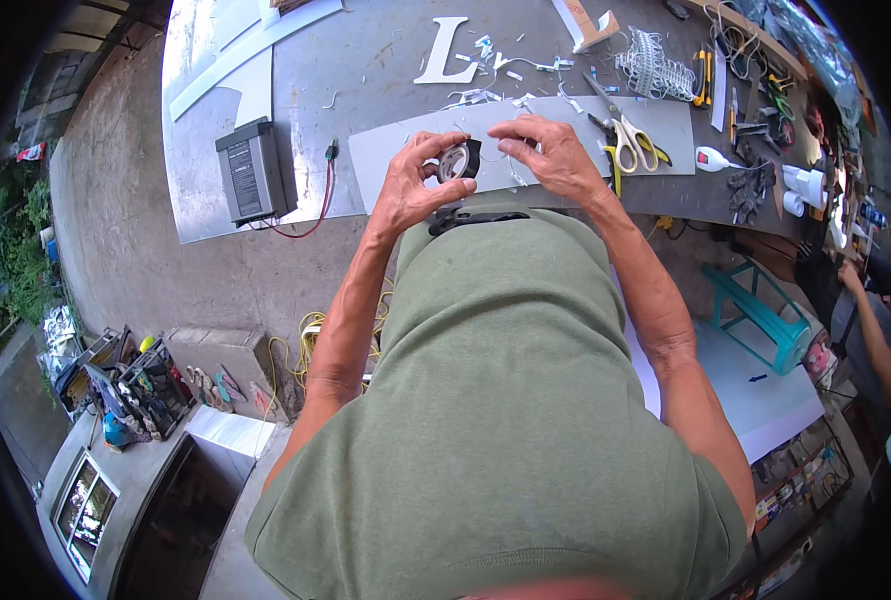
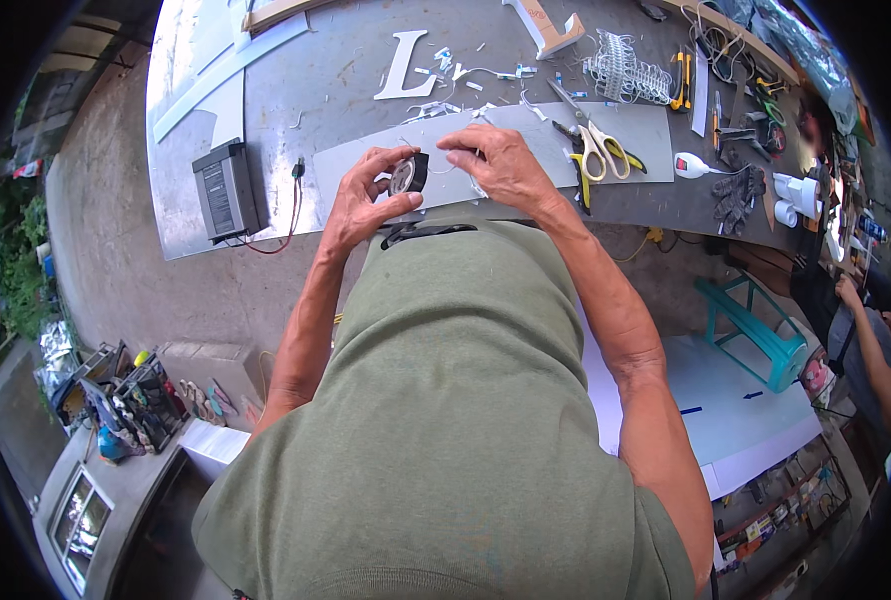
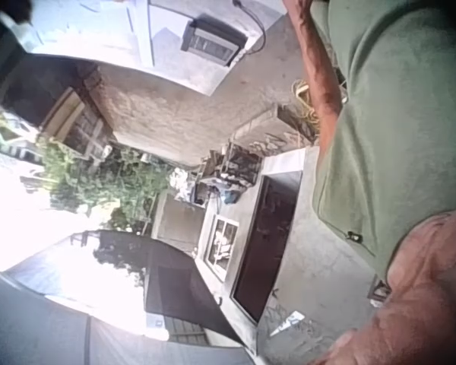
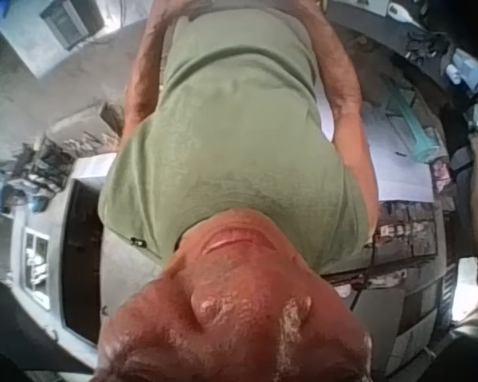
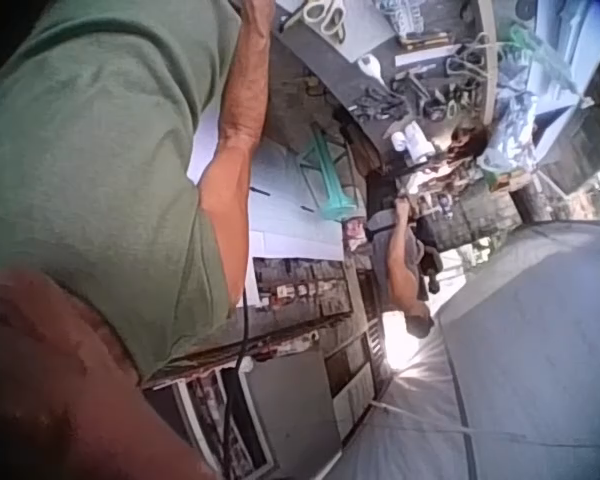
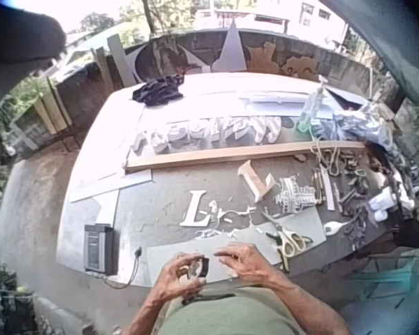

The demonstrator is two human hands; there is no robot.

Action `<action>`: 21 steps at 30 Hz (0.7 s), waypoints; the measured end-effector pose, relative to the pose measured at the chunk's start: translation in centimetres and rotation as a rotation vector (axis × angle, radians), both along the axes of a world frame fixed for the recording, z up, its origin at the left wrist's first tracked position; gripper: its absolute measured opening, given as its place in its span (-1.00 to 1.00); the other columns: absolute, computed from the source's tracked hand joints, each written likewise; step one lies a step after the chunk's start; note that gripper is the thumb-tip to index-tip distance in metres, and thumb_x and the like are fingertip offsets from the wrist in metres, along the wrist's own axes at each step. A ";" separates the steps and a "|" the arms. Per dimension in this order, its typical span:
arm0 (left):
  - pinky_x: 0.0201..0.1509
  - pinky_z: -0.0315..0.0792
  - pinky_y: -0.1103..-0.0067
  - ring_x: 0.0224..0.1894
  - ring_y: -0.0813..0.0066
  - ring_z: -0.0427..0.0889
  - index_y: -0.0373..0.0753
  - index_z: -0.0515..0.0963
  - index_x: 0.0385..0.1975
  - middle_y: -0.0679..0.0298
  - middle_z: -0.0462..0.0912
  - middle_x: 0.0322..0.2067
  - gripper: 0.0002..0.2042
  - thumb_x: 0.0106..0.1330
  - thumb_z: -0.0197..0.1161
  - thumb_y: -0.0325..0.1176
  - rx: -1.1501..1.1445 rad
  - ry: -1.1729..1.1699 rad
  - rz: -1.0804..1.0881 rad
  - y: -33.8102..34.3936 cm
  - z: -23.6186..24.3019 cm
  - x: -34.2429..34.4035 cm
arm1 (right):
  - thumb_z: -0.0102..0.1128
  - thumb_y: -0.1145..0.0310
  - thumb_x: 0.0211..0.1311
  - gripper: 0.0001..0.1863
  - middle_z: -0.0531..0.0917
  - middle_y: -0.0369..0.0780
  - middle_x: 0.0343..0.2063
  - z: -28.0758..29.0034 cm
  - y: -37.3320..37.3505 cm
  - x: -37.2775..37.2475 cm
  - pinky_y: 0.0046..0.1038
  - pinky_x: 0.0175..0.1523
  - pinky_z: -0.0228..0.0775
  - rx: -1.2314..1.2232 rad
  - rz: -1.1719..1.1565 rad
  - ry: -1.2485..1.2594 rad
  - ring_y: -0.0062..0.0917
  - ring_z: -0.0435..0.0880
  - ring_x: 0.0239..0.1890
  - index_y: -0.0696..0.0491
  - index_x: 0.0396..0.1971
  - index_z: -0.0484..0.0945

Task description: The recorder is connecting and securing LED modules and wiring behind cutout sign letters.

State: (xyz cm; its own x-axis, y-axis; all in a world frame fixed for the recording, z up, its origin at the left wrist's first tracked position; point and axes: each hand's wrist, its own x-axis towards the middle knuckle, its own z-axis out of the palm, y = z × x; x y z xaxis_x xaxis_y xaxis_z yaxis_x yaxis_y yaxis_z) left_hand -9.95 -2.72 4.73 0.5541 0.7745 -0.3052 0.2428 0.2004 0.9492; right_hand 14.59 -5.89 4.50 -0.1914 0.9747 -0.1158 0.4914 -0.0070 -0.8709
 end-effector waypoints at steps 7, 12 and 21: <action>0.13 0.50 0.42 0.04 0.32 0.55 -0.32 0.57 0.15 0.19 0.56 -0.06 -0.35 0.01 0.49 -0.17 -0.110 0.142 -0.043 0.4 -0.9 -2.3 | 0.29 0.48 0.23 -0.84 0.74 -0.21 -0.35 -2.8 0.9 0.2 -0.42 -0.12 0.52 0.140 -0.222 -0.046 -0.44 0.71 -0.29 0.08 -0.20 0.74; 0.13 0.52 0.43 0.10 0.32 0.55 -0.36 0.54 0.17 0.18 0.55 -0.06 -0.34 0.02 0.49 -0.20 -0.093 0.104 0.012 0.1 -0.2 -4.3 | 0.25 0.49 0.26 -0.82 0.75 -0.20 -0.29 -3.3 1.6 0.2 -0.42 -0.10 0.54 0.049 -0.342 -0.098 -0.39 0.73 -0.25 0.07 -0.17 0.73; 0.24 0.51 0.43 0.09 0.37 0.55 -0.32 0.42 0.28 0.17 0.52 0.00 -0.22 -0.03 0.54 -0.30 0.126 -0.024 -0.067 0.8 3.5 -5.2 | 0.26 0.25 0.36 -0.73 0.73 -0.27 -0.29 3.9 0.3 -7.0 -0.46 -0.17 0.51 -0.232 -0.150 0.227 -0.56 0.63 -0.32 0.09 -0.08 0.72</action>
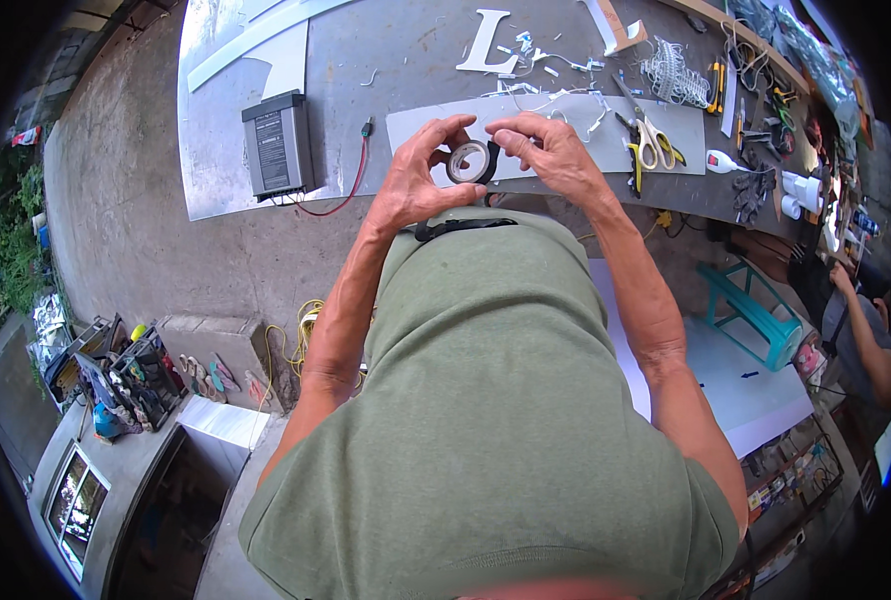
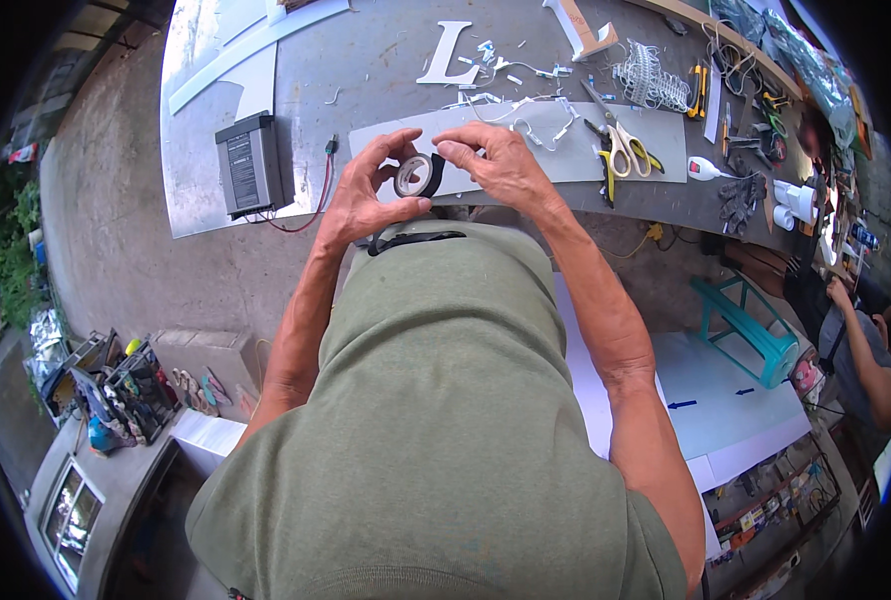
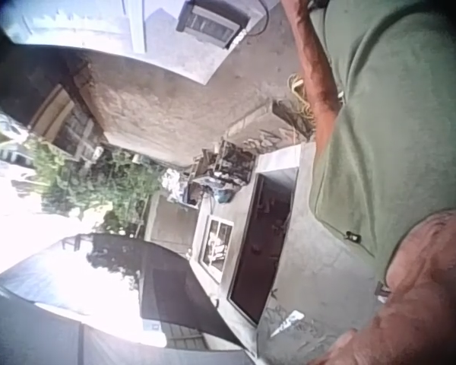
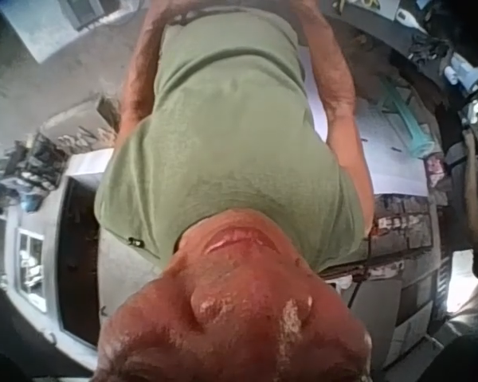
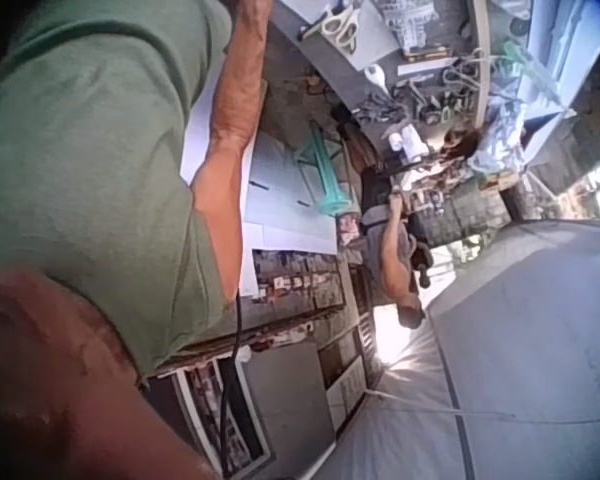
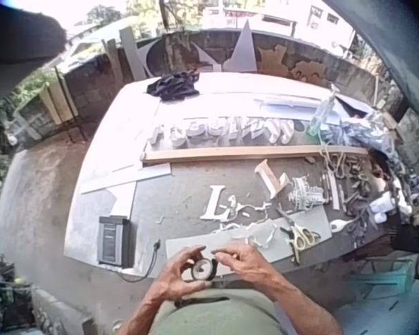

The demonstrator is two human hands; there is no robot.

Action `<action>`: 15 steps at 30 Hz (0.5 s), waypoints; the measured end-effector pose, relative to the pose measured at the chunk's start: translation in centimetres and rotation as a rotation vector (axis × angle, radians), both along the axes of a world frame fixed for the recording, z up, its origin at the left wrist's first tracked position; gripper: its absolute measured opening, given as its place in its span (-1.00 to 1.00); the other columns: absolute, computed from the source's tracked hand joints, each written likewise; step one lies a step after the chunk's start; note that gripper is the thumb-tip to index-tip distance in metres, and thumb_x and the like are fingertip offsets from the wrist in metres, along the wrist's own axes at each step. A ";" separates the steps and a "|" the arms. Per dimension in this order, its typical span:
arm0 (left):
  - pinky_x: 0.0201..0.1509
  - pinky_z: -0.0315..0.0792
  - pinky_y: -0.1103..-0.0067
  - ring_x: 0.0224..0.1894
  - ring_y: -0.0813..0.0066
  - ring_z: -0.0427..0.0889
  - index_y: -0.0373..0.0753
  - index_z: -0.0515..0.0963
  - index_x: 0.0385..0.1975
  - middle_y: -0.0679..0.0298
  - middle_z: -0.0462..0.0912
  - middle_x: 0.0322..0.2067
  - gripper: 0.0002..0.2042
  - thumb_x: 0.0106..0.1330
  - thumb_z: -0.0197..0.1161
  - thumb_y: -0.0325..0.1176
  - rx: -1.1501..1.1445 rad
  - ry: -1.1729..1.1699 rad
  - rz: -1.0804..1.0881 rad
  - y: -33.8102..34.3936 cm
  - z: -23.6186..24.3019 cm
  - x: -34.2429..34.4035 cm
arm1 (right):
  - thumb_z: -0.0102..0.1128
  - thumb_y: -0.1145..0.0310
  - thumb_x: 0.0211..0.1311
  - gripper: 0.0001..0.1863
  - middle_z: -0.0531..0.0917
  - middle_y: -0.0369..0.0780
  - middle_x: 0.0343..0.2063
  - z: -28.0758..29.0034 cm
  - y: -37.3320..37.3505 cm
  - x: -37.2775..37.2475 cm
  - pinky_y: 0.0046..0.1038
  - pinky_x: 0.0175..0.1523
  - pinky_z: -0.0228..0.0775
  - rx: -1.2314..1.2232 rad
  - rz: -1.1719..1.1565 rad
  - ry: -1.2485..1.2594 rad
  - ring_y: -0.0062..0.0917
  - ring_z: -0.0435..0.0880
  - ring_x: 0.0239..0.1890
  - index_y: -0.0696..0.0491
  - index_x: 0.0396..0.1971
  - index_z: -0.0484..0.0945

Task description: The recorder is connecting and securing LED modules and wiring behind cutout sign letters.

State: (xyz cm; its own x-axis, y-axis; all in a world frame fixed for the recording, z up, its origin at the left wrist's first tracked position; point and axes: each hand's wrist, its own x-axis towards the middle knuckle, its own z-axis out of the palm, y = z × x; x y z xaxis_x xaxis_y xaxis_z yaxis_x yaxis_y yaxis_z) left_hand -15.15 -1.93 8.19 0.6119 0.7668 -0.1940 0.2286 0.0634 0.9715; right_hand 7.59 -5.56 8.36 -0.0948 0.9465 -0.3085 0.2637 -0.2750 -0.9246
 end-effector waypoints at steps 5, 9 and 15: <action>0.19 0.52 0.45 0.06 0.40 0.57 -0.30 0.38 0.32 0.17 0.55 -0.02 -0.16 -0.08 0.59 -0.33 0.077 -0.039 -0.023 0.6 0.2 -0.4 | 0.30 0.29 0.33 -0.76 0.73 -0.27 -0.42 0.6 -0.3 -0.8 -0.52 -0.27 0.43 -0.019 0.016 0.000 -0.62 0.60 -0.38 0.13 -0.16 0.73; 0.11 0.53 0.48 0.02 0.46 0.59 -0.33 0.44 0.21 0.20 0.61 -0.07 -0.25 -0.06 0.61 -0.35 0.050 -0.032 -0.006 0.1 0.3 -1.0 | 0.30 0.34 0.28 -0.79 0.72 -0.26 -0.49 1.8 -0.7 -1.2 -0.52 -0.32 0.42 0.000 -0.025 -0.041 -0.67 0.59 -0.43 0.17 -0.23 0.72; 0.14 0.47 0.43 0.05 0.34 0.62 -0.27 0.70 -0.26 0.17 0.65 -0.01 -0.72 0.11 0.55 -0.28 0.118 -0.108 -0.076 -0.6 0.3 -0.7 | 0.22 0.39 0.31 -0.84 0.65 -0.20 -0.46 2.4 -2.3 -1.3 -0.44 -0.37 0.43 0.236 -0.046 -0.218 -0.53 0.59 -0.49 0.20 -0.34 0.59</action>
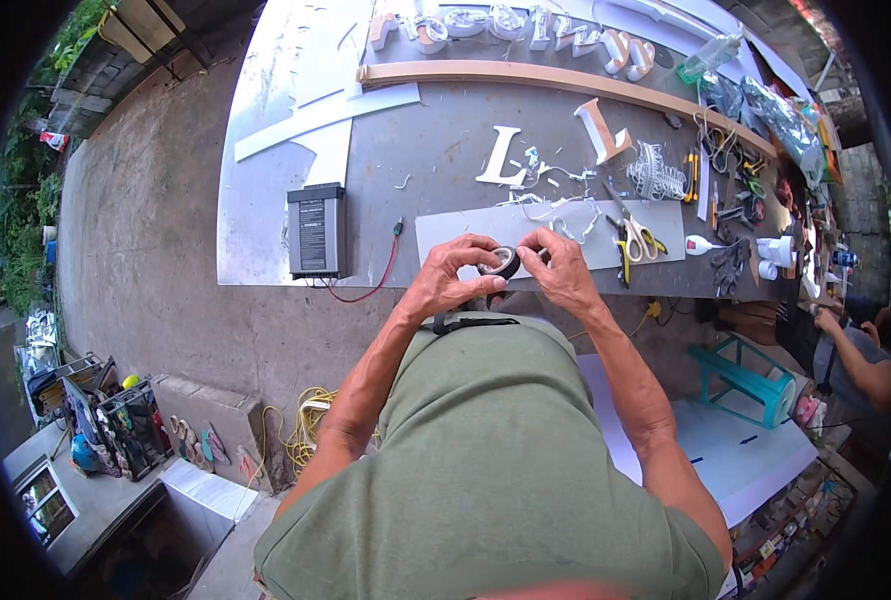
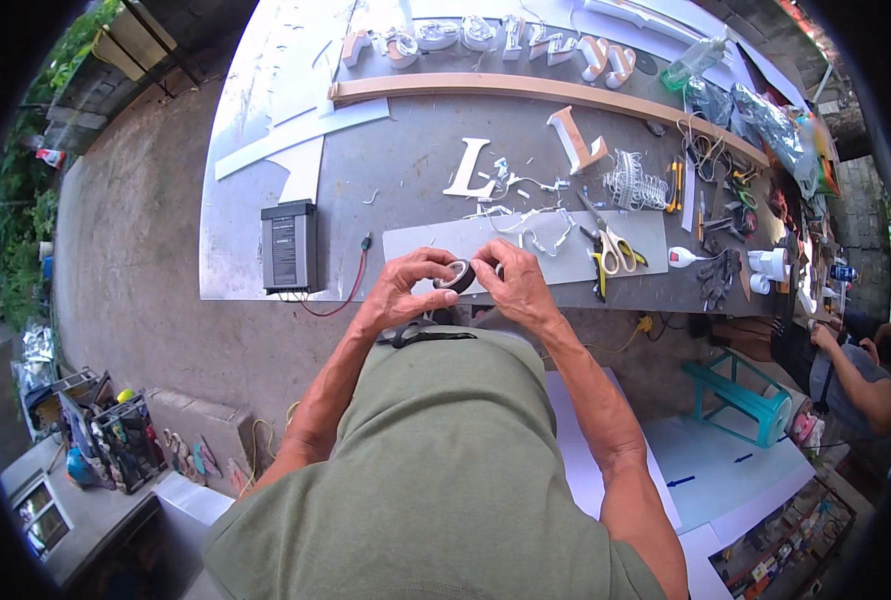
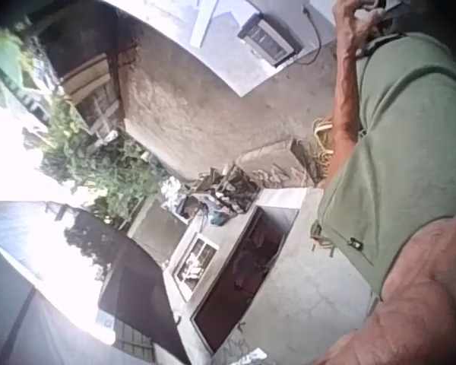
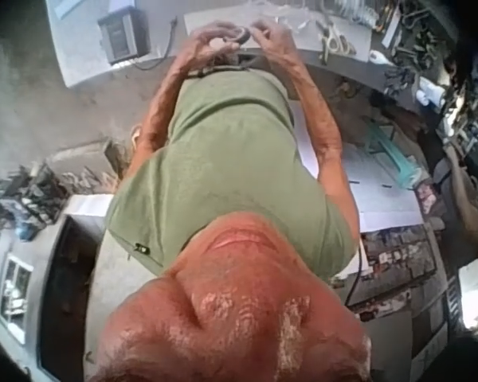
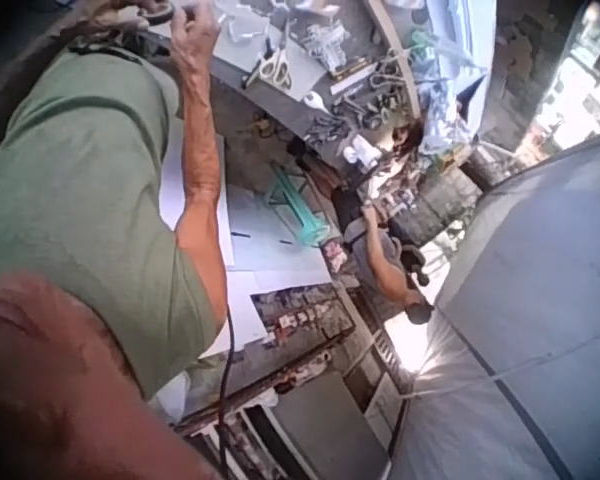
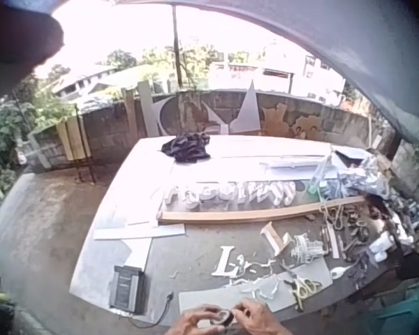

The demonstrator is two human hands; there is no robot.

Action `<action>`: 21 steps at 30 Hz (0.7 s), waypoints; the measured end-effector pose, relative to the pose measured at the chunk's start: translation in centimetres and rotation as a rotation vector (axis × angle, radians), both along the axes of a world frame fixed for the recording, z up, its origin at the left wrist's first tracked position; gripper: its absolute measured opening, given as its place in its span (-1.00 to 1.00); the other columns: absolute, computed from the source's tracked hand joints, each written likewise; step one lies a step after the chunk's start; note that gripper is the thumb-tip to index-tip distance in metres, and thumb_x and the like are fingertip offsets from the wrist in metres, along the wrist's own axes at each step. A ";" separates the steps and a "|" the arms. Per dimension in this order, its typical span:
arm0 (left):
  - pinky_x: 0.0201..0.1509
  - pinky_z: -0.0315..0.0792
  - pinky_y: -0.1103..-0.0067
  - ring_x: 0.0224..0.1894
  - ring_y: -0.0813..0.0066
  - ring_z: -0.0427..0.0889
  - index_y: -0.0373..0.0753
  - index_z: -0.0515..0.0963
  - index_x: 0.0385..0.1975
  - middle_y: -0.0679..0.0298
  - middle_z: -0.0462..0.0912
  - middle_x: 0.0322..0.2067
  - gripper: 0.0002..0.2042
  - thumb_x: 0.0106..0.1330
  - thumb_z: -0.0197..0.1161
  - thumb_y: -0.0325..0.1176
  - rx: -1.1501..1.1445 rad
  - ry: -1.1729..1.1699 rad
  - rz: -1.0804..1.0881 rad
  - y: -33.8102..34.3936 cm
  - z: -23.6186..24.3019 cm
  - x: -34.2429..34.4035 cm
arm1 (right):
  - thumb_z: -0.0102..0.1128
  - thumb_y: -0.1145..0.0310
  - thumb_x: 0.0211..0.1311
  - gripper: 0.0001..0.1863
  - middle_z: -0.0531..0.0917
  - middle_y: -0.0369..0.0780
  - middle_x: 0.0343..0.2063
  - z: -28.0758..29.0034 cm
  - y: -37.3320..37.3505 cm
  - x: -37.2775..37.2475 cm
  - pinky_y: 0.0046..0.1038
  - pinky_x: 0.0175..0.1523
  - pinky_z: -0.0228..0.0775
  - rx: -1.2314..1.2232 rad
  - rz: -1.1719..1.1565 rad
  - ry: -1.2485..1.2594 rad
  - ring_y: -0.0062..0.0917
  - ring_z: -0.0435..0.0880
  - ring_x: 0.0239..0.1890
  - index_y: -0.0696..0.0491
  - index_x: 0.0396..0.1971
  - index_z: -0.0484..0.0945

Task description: The recorder is connecting and securing LED modules and wiring behind cutout sign letters.

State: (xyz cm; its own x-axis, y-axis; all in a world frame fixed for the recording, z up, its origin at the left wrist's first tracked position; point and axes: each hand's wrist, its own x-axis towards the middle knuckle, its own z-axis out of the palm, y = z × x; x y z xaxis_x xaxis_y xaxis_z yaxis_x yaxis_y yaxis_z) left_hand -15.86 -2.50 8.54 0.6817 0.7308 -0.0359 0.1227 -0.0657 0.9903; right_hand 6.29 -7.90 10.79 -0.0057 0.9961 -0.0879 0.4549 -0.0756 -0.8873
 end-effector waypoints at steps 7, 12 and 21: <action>0.26 0.39 0.34 0.21 0.22 0.54 -0.30 0.69 -0.32 0.08 0.59 0.16 -0.76 0.25 0.42 -0.22 -0.028 -0.192 -0.051 -0.7 1.2 -0.6 | 0.24 0.38 0.31 -0.83 0.63 -0.26 -0.54 2.0 -0.6 -0.5 -0.48 -0.38 0.39 -0.071 -0.043 0.046 -0.64 0.52 -0.52 0.21 -0.34 0.59; 0.25 0.43 0.35 0.18 0.22 0.59 -0.33 0.69 -0.34 -0.02 0.60 0.15 -0.83 0.25 0.37 -0.33 -0.174 -0.213 -0.077 -1.1 1.8 -1.6 | 0.24 0.36 0.33 -0.81 0.63 -0.29 -0.57 2.9 -1.7 -1.0 -0.54 -0.39 0.37 -0.112 -0.119 0.219 -0.71 0.51 -0.51 0.21 -0.32 0.60; 0.09 0.51 0.40 0.02 0.25 0.70 -0.37 0.72 -0.36 -0.06 0.73 -0.09 -0.78 0.22 0.43 -0.29 -0.042 -0.025 0.077 -2.6 3.0 -1.5 | 0.28 0.42 0.26 -0.86 0.63 -0.25 -0.57 6.2 -3.8 -2.8 -0.51 -0.47 0.37 0.068 -0.174 -0.060 -0.65 0.52 -0.59 0.20 -0.39 0.58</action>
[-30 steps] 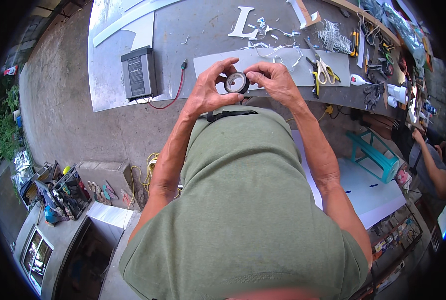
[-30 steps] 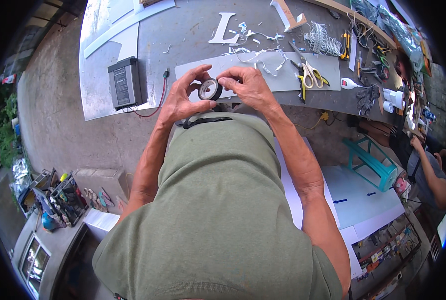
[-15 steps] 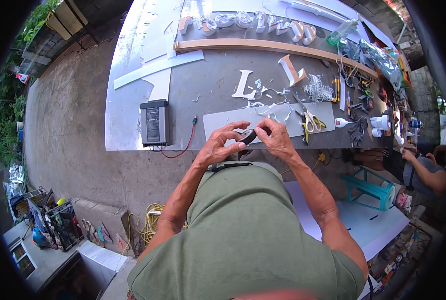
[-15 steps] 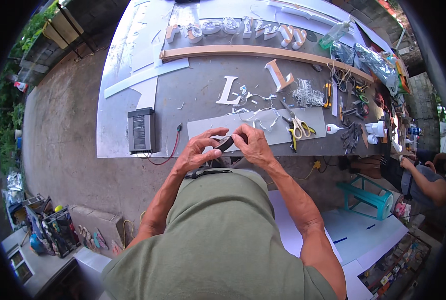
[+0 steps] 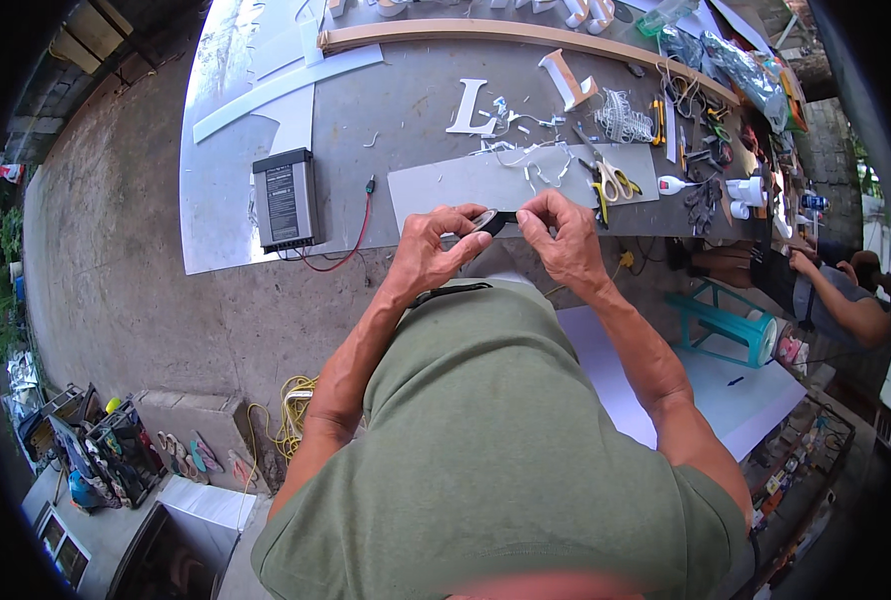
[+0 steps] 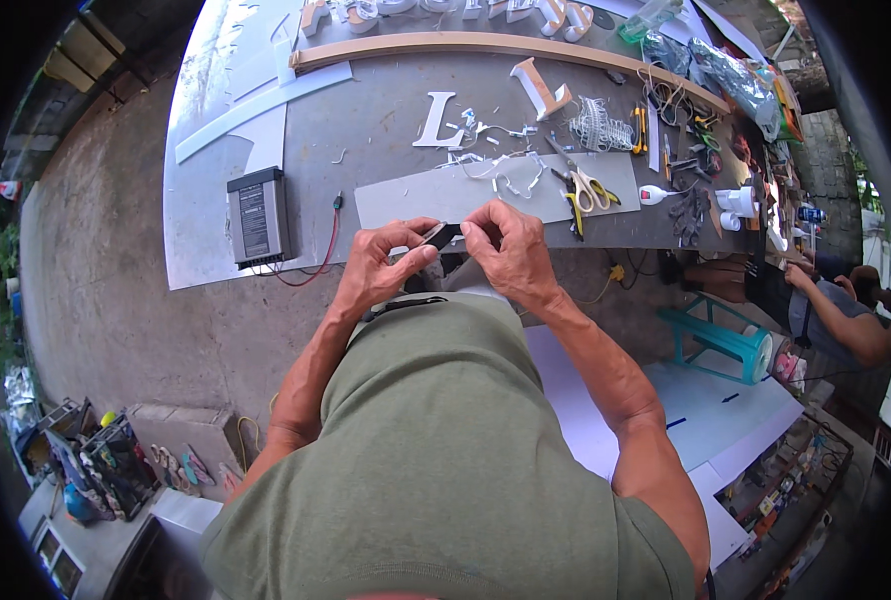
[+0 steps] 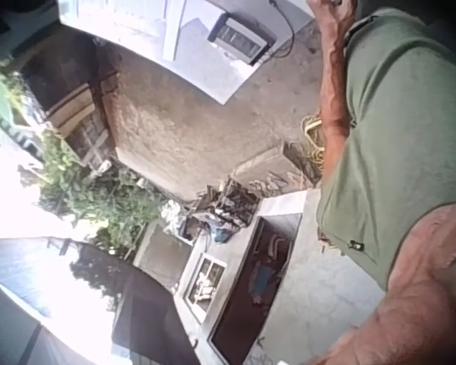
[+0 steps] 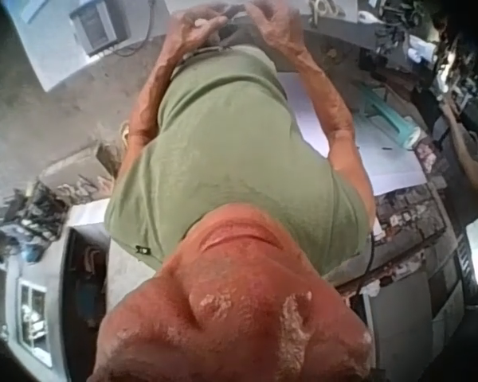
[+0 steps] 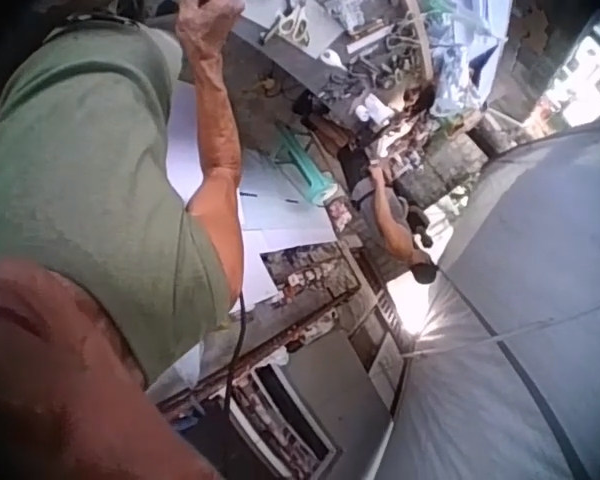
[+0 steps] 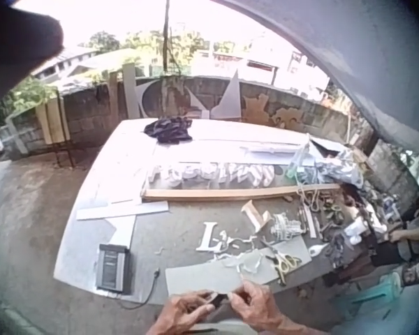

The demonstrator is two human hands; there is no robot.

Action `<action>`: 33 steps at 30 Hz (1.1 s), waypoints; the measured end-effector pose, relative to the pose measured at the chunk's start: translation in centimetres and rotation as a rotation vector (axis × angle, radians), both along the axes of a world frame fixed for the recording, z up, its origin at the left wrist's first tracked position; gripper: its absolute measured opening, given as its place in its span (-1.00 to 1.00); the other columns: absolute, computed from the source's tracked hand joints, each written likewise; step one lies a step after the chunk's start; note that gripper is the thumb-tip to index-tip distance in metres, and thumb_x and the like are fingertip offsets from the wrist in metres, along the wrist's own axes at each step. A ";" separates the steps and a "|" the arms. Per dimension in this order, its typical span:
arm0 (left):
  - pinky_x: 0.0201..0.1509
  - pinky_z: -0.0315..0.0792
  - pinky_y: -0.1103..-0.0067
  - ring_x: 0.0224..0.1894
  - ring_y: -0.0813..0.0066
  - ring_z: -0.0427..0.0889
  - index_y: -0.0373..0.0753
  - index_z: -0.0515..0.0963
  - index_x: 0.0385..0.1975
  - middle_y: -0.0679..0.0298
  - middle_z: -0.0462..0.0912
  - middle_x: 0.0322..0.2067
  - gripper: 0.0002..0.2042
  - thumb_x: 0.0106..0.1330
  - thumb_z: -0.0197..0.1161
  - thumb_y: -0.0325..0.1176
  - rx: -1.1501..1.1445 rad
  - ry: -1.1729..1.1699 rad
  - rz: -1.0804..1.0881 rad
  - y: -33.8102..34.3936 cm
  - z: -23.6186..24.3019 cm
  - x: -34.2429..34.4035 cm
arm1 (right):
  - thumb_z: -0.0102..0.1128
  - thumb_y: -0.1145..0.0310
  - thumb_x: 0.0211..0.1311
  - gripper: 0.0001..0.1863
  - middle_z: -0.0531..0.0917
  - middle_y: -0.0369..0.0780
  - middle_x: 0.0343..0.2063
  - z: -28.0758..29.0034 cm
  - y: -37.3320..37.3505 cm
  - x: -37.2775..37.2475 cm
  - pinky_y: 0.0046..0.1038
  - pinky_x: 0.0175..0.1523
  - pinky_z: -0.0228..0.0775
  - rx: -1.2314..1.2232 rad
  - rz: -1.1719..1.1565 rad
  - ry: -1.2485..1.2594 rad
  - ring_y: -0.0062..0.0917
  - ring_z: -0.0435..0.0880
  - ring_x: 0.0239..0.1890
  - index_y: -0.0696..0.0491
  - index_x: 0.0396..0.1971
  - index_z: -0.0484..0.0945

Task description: The recorder is connecting and securing LED modules and wiring behind cutout sign letters.

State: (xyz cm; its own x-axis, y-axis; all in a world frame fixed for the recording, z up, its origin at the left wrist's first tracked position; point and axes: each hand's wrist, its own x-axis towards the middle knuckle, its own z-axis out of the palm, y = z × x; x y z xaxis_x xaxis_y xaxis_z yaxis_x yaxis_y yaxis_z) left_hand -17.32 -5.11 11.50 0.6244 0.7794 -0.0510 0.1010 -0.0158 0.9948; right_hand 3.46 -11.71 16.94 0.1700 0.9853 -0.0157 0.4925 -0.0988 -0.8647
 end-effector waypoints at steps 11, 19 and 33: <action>-0.21 0.54 0.49 -0.29 0.46 0.69 -0.38 0.69 -0.58 0.01 0.76 -0.18 -0.71 0.13 0.49 -0.23 -0.161 0.490 -0.079 0.1 0.6 1.3 | 0.28 0.43 0.25 -0.87 0.62 -0.26 -0.54 1.6 -2.1 -0.7 -0.51 -0.45 0.37 -0.080 -0.033 0.005 -0.68 0.49 -0.58 0.19 -0.38 0.58; -0.14 0.54 0.51 -0.14 0.37 0.69 -0.31 0.58 -0.38 0.16 0.66 -0.26 -0.64 0.03 0.60 -0.23 -0.382 -0.001 -0.208 1.5 1.0 1.4 | 0.24 0.31 0.37 -0.83 0.61 -0.36 -0.49 -1.9 0.0 5.2 -0.68 -0.39 0.32 -0.354 -0.045 0.552 -0.77 0.49 -0.47 0.12 -0.28 0.60; -0.21 0.60 0.52 -0.17 0.42 0.62 -0.18 0.53 0.22 0.18 0.52 0.17 -0.27 -0.03 0.52 -0.09 -0.073 0.108 -0.636 6.2 2.4 9.7 | 0.18 0.04 0.44 -0.63 0.55 -0.40 -0.57 -4.2 1.8 12.0 -0.68 -0.44 0.28 -0.384 0.031 0.668 -0.78 0.43 -0.53 0.08 -0.34 0.64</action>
State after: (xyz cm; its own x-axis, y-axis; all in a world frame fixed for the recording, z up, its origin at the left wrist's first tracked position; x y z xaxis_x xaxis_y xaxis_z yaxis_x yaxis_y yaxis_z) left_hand -7.57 1.14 13.89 0.9513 0.2516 -0.1781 0.1936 -0.0377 0.9804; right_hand 15.42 -9.93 12.72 -0.0231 0.8942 -0.4470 -0.1143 -0.4465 -0.8874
